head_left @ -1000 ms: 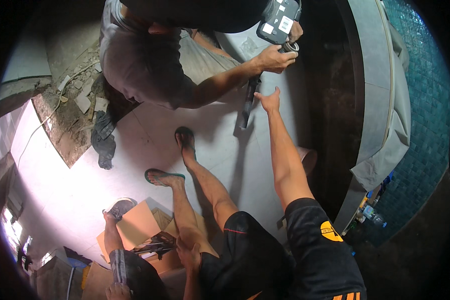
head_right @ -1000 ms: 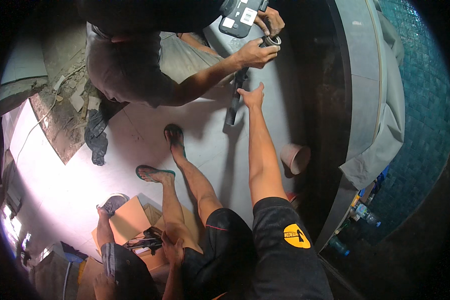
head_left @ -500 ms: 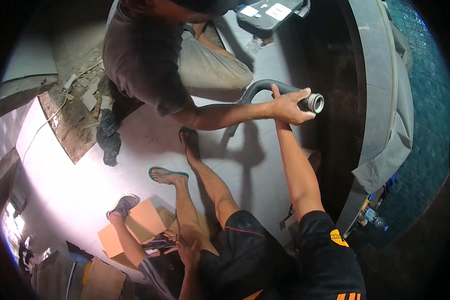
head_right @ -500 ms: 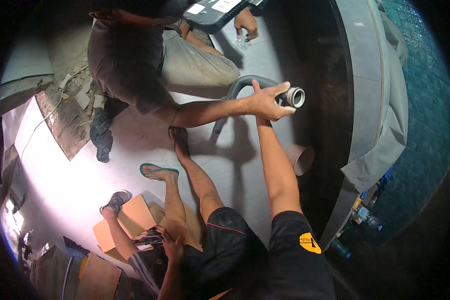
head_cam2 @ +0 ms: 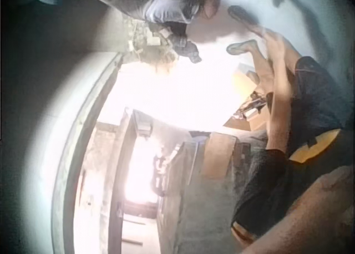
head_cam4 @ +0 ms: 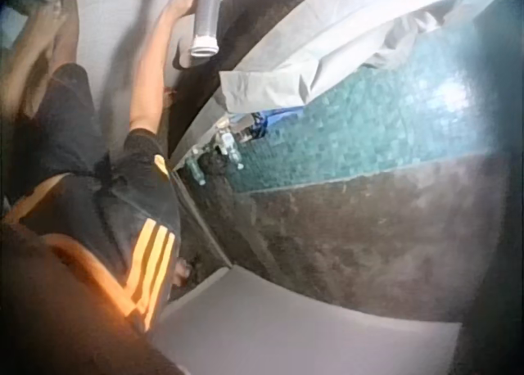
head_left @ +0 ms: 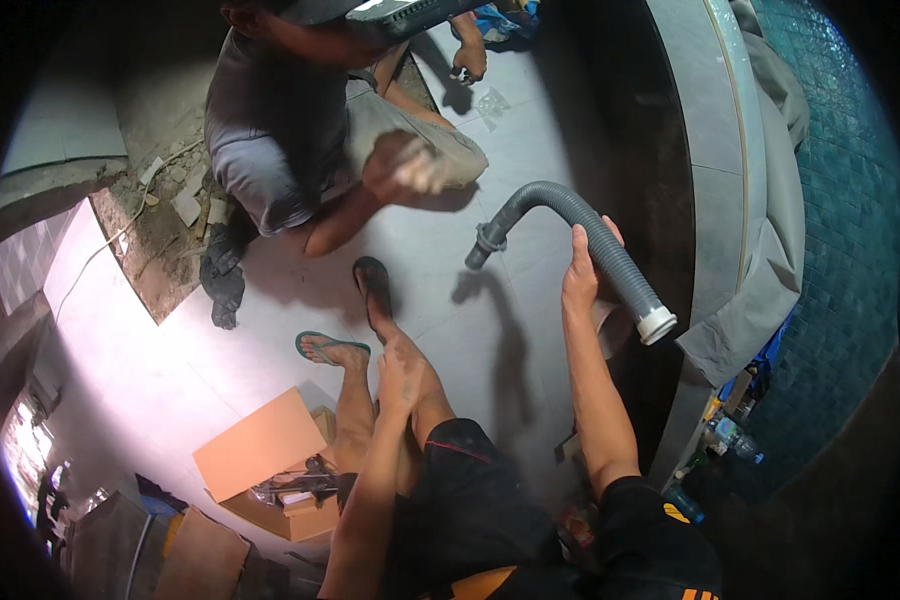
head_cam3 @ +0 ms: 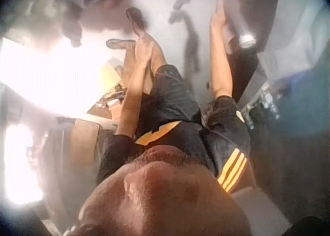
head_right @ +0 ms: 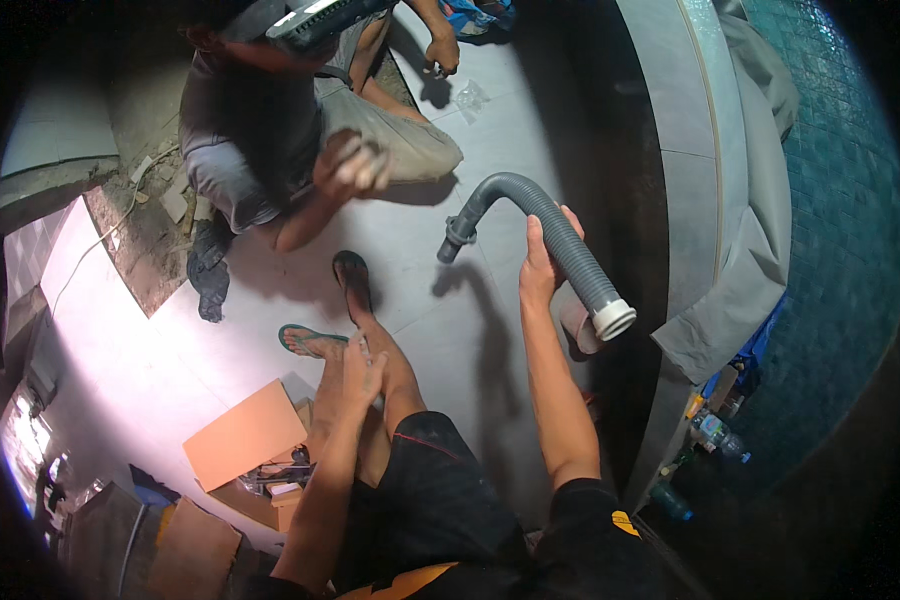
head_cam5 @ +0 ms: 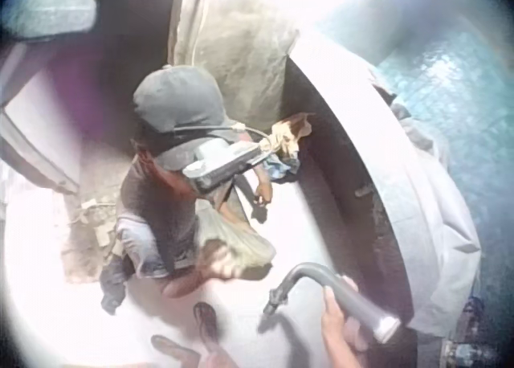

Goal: The person fits rubber seals onto pipe connectors by hand, attaches a flexible drain hose to a plastic pipe fitting, and handles the assembled drain hose.

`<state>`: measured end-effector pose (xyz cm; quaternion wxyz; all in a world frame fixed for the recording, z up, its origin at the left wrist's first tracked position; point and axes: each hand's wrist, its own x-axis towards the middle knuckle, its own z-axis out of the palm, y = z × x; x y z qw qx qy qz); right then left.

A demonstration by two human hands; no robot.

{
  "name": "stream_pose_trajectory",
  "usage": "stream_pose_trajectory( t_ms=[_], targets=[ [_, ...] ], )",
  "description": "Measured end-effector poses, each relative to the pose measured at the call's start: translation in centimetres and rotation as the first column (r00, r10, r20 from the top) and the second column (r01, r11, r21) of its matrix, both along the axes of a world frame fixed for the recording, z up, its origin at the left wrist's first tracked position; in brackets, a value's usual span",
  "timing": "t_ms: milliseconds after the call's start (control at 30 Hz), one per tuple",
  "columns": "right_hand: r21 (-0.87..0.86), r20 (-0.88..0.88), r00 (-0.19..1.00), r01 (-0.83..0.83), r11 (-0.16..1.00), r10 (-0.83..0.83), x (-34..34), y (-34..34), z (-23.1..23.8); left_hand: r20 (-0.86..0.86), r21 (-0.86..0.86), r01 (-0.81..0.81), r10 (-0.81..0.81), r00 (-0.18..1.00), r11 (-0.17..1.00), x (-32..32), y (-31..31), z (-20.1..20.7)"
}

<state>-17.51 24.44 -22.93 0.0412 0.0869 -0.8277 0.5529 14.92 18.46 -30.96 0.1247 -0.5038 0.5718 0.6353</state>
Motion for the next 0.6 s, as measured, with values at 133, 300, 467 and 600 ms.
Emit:
stream_pose_trajectory(
  t_ms=[133,300,467,600],
  targets=[
    [0.036,-0.1,0.986,0.14,0.99,-0.136,-3.0,-0.1,-3.7,-0.038,0.127,0.051,-0.047,0.998,0.991,1.9,0.8,2.2],
    [-0.024,-0.124,0.967,0.22,0.975,-0.222,-5.3,-1.4,-7.7,0.167,0.116,0.19,-0.208,0.964,0.975,15.5,-0.1,0.4],
    [0.039,-0.291,0.913,0.311,0.95,-0.287,-6.8,-0.3,-5.9,0.266,0.022,0.1,-0.103,0.959,0.995,18.0,-1.6,1.1],
    [0.014,-0.349,0.91,0.242,0.97,-0.222,-5.1,-1.9,-1.1,0.277,-0.105,0.114,-0.081,0.957,0.988,22.0,-2.5,1.6]
  ],
)
